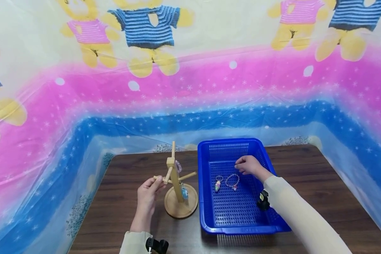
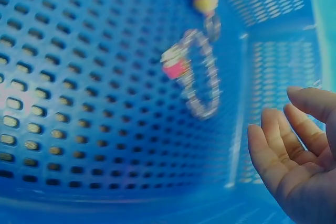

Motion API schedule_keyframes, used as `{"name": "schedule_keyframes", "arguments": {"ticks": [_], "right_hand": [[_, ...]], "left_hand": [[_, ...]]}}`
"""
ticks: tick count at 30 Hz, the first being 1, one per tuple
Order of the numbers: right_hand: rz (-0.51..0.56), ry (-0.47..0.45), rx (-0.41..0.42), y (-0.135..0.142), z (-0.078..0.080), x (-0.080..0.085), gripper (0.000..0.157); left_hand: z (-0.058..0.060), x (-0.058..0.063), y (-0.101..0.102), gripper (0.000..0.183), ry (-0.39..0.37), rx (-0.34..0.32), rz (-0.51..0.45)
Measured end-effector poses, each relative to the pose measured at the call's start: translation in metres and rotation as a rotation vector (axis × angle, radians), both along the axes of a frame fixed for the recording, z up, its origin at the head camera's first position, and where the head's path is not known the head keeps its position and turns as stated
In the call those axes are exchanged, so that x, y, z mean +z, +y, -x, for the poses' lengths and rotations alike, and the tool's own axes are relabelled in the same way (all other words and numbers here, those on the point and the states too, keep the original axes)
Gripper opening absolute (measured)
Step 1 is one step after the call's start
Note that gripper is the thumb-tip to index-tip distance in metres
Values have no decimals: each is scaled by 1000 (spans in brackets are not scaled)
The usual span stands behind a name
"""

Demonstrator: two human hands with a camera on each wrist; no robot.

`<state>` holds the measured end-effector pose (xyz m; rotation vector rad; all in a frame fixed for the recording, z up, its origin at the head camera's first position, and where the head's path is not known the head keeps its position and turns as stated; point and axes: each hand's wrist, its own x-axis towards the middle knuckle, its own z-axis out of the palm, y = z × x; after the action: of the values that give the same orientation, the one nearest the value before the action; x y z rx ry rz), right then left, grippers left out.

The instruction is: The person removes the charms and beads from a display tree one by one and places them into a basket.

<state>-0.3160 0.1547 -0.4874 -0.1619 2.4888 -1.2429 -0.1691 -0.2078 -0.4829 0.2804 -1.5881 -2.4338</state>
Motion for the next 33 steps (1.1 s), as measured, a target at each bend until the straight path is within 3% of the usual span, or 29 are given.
{"name": "schedule_keyframes", "arguments": {"ticks": [8,18,28,33], "right_hand": [[78,62,62,-12,-13,27,35],[243,62,101,-32,-45,48,35],[417,13,133,-60,-70,54,37],[443,-2,161,-74,-76,52,40]], "left_hand": [[-3,1,-1,35,0,0,-2],[-2,0,0,35,-6,6,-10],[-1,-1,-1,35,4,0,-19],[1,-2,0,36,5,0,-23]]}}
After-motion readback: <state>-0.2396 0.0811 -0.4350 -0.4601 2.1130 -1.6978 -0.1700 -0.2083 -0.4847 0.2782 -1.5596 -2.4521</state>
